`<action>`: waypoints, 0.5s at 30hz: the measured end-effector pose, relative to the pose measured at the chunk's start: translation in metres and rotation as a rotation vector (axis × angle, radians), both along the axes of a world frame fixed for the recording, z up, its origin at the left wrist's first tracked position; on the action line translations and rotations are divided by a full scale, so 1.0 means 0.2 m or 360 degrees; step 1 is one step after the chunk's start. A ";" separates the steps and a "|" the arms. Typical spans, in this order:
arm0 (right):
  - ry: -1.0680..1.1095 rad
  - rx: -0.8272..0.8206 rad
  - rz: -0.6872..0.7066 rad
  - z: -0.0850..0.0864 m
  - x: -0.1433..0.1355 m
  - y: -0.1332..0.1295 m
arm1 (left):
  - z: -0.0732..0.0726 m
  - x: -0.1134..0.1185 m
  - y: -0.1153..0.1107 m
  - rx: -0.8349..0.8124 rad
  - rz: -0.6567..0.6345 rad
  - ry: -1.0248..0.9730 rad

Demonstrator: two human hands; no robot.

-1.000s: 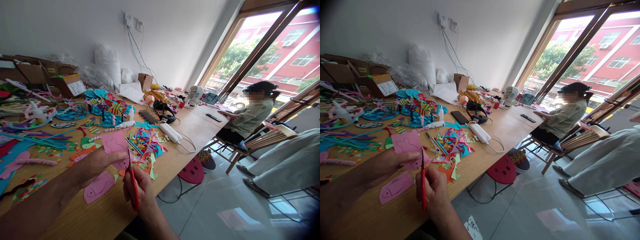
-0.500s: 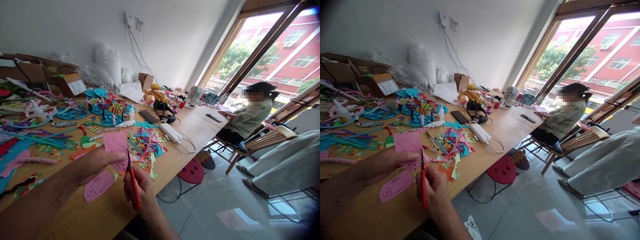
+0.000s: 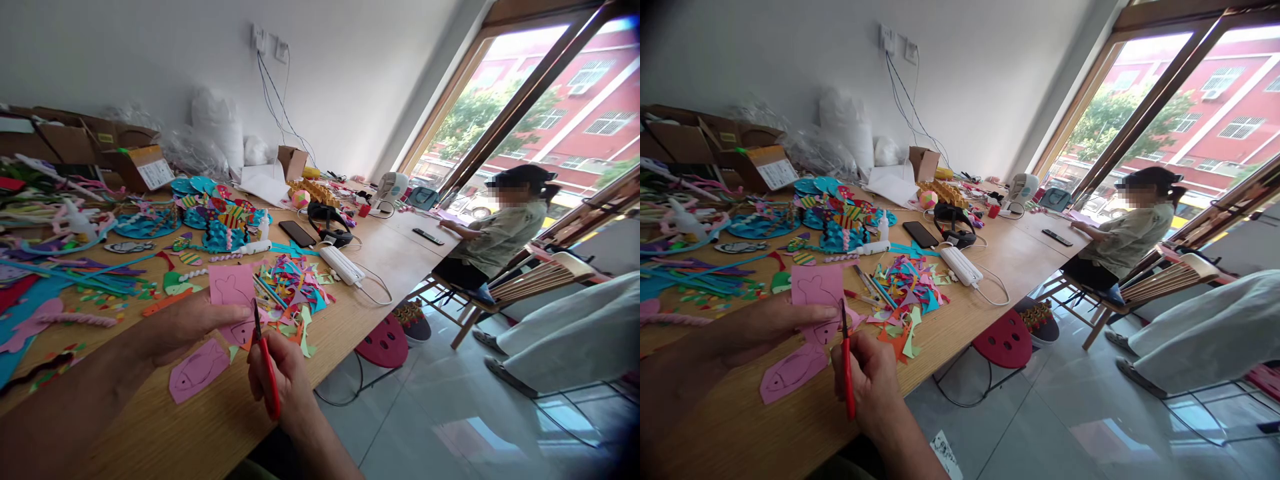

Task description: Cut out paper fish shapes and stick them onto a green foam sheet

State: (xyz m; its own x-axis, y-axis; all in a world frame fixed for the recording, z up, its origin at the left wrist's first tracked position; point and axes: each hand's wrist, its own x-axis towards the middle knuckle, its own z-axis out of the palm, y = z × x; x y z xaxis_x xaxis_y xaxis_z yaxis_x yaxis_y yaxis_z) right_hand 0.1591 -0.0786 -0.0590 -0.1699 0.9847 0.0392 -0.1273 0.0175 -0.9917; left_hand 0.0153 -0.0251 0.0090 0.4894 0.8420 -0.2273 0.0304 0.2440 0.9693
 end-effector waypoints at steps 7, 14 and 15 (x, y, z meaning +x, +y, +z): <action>-0.0038 -0.0005 -0.0004 -0.02 0.00 -0.02 | -0.03 -0.03 0.01 0.0066 -0.0068 0.0052; -0.0117 0.0019 0.0012 -0.01 0.01 -0.02 | -0.03 -0.04 0.02 0.0058 -0.0085 0.0090; -0.0125 0.0020 0.0012 0.00 0.02 -0.02 | -0.03 -0.04 0.02 0.0068 -0.0083 0.0099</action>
State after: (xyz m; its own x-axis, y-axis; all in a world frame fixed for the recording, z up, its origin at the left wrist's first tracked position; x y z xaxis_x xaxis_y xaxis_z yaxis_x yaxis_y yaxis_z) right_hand 0.1621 -0.0822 -0.0599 -0.1806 0.9828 0.0381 -0.0492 0.0296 -0.9983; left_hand 0.0067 -0.0215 0.0034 0.5187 0.8254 -0.2230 0.1024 0.1989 0.9746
